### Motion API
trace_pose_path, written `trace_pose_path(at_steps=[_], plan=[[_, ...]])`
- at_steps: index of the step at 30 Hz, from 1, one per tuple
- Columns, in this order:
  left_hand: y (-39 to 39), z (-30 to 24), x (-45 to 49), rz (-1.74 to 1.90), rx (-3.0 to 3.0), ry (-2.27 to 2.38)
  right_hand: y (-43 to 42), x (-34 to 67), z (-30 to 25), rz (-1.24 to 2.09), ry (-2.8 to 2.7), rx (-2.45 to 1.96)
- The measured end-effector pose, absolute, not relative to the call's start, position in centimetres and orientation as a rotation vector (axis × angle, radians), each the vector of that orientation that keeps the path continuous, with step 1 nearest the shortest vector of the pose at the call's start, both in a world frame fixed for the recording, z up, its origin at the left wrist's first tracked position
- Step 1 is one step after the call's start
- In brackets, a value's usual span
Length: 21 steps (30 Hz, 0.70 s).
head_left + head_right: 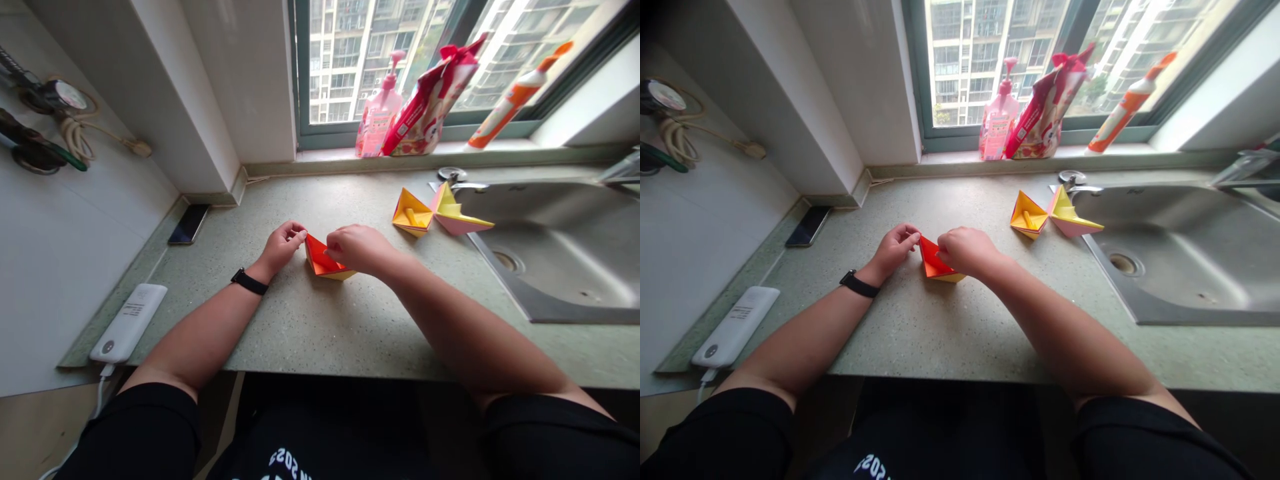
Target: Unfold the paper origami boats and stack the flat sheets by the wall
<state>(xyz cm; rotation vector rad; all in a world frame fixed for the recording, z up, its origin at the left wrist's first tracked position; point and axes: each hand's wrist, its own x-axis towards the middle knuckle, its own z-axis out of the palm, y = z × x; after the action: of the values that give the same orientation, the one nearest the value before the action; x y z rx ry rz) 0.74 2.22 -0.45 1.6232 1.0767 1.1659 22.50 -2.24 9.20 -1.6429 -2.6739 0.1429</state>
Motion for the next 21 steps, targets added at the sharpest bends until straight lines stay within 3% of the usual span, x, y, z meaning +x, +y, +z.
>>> trace_pose_path(at_steps=[15, 21], plan=[[1.8, -0.2, 0.8, 1.233, 1.66, 1.051, -2.7, 21.3, 7.8, -0.062, -2.502, -1.574], [1.4, -0.1, 1.3, 1.199, 1.674, 0.982, -2.4, 20.8, 6.5, 0.063, -2.469, -1.544]])
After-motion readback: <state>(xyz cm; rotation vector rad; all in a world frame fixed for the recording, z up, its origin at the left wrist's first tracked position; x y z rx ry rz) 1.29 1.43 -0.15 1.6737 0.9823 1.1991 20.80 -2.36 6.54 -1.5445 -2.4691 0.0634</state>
